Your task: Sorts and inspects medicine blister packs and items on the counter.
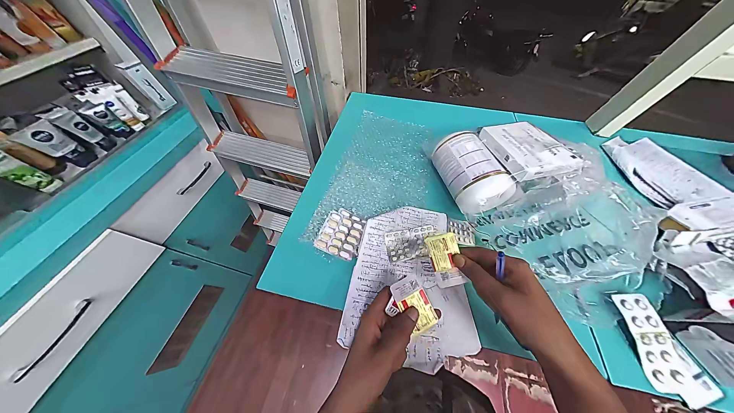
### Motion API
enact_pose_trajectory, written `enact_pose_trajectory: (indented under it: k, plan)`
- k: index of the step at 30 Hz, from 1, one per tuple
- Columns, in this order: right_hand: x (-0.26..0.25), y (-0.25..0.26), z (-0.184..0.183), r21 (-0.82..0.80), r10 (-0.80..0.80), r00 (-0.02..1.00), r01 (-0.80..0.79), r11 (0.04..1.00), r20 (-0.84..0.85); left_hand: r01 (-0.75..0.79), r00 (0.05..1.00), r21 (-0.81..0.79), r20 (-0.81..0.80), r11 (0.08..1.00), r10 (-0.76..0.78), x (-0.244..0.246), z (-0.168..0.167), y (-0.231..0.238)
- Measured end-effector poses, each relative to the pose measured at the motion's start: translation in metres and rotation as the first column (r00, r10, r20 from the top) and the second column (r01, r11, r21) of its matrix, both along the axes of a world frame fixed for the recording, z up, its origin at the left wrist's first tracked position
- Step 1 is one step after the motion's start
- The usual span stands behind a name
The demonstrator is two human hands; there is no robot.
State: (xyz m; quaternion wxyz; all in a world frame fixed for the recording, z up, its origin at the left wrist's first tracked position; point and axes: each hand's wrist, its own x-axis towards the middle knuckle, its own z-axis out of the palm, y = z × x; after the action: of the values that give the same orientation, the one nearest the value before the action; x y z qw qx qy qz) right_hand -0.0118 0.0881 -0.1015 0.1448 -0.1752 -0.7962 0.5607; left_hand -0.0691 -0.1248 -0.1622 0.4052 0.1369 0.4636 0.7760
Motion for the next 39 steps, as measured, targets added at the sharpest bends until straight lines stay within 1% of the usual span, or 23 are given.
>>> enact_pose_trajectory:
  k: [1, 3, 5, 7, 9, 11, 13, 15, 18, 20, 21, 22, 24, 25, 26, 29, 31, 33, 34, 35, 36, 37, 39]
  plan:
    - [0.002, -0.003, 0.002, -0.11, 0.007, 1.0, -0.005, 0.994, 0.011, 0.0, 1.0, -0.005, -0.002, 1.0, 0.0, 0.0, 0.001, 0.002]
    - [0.005, -0.006, 0.004, -0.244, 0.018, 0.999, -0.01, 0.97, 0.029, 0.008, 1.0, -0.005, -0.008, 1.0, -0.008, 0.0, 0.004, 0.005]
    - [0.006, -0.009, 0.005, -0.335, 0.036, 0.999, -0.025, 0.942, 0.027, -0.001, 1.0, -0.005, -0.011, 1.0, 0.001, 0.0, 0.006, 0.007]
    - [0.008, -0.009, 0.005, -0.356, 0.048, 0.999, -0.04, 0.933, 0.013, -0.009, 1.0, -0.002, -0.016, 1.0, 0.009, 0.0, 0.007, 0.008]
    - [0.009, -0.008, 0.003, -0.25, 0.07, 0.997, -0.071, 0.966, -0.014, -0.009, 1.0, 0.004, -0.019, 1.0, 0.009, -0.001, 0.008, 0.009]
    - [0.012, -0.004, -0.001, -0.032, 0.137, 0.99, -0.138, 0.99, -0.025, 0.0, 1.0, 0.004, -0.022, 1.0, 0.0, -0.001, 0.009, 0.009]
    - [0.014, -0.004, -0.005, 0.147, 0.176, 0.984, -0.172, 0.974, -0.013, 0.029, 0.998, 0.01, -0.054, 1.0, -0.029, -0.001, 0.006, 0.007]
    - [0.015, -0.01, -0.006, 0.239, 0.191, 0.982, -0.185, 0.953, 0.0, 0.034, 0.996, -0.01, -0.087, 0.999, -0.035, -0.001, 0.004, 0.006]
    - [0.007, -0.009, -0.008, 0.424, 0.171, 0.985, -0.159, 0.892, 0.01, -0.007, 0.995, -0.046, -0.101, 0.999, 0.002, -0.002, 0.003, 0.007]
    - [-0.006, 0.0, -0.008, 0.617, 0.043, 0.997, -0.072, 0.784, 0.062, -0.03, 0.997, -0.045, -0.079, 0.999, 0.026, -0.002, 0.002, 0.008]
    - [-0.015, 0.005, -0.008, 0.67, -0.05, 0.988, -0.062, 0.74, 0.147, -0.034, 0.998, -0.041, -0.061, 0.999, 0.032, -0.002, 0.002, 0.008]
    - [-0.024, 0.008, -0.006, 0.697, -0.14, 0.953, -0.09, 0.712, 0.267, -0.032, 0.999, -0.037, -0.044, 0.999, 0.03, -0.002, 0.002, 0.008]
    - [-0.042, 0.008, -0.001, 0.675, -0.26, 0.799, -0.23, 0.701, 0.542, -0.008, 1.0, -0.029, -0.027, 1.0, 0.007, -0.003, 0.003, 0.005]
    - [-0.048, 0.005, -0.001, 0.672, -0.296, 0.743, -0.269, 0.69, 0.601, 0.002, 1.0, -0.032, -0.031, 0.999, -0.003, -0.003, 0.004, 0.004]
    - [-0.05, 0.003, -0.004, 0.7, -0.328, 0.73, -0.279, 0.658, 0.599, 0.005, 0.999, -0.04, -0.036, 0.999, -0.007, -0.004, 0.004, 0.002]
    - [-0.045, -0.003, -0.006, 0.794, -0.358, 0.816, -0.188, 0.579, 0.454, -0.031, 0.999, -0.073, -0.025, 0.997, 0.029, -0.004, 0.007, -0.008]
    - [-0.039, -0.003, -0.011, 0.868, -0.305, 0.938, 0.006, 0.496, 0.168, -0.067, 0.998, -0.084, -0.017, 0.994, 0.066, -0.007, 0.006, -0.014]
    - [-0.037, -0.005, -0.018, 0.886, -0.175, 0.983, 0.135, 0.444, -0.062, -0.097, 0.995, -0.089, 0.008, 0.991, 0.098, -0.008, 0.005, -0.019]
    - [-0.038, -0.008, -0.022, 0.874, -0.087, 0.993, 0.107, 0.474, -0.074, -0.105, 0.994, -0.087, 0.027, 0.991, 0.108, -0.009, 0.006, -0.022]
    - [-0.038, -0.011, -0.024, 0.85, -0.006, 1.0, 0.011, 0.526, -0.009, -0.114, 0.992, -0.091, 0.04, 0.989, 0.118, -0.009, 0.007, -0.024]
    - [-0.038, -0.014, -0.023, 0.808, 0.056, 0.992, -0.122, 0.577, 0.11, -0.119, 0.992, -0.102, 0.038, 0.988, 0.123, -0.009, 0.01, -0.025]
    - [-0.04, -0.014, -0.02, 0.754, 0.094, 0.969, -0.237, 0.612, 0.228, -0.12, 0.992, -0.116, 0.032, 0.986, 0.125, -0.01, 0.012, -0.027]
    - [-0.049, -0.01, -0.011, 0.676, 0.11, 0.929, -0.334, 0.657, 0.353, -0.121, 0.992, -0.122, 0.0, 0.985, 0.122, -0.011, 0.016, -0.03]
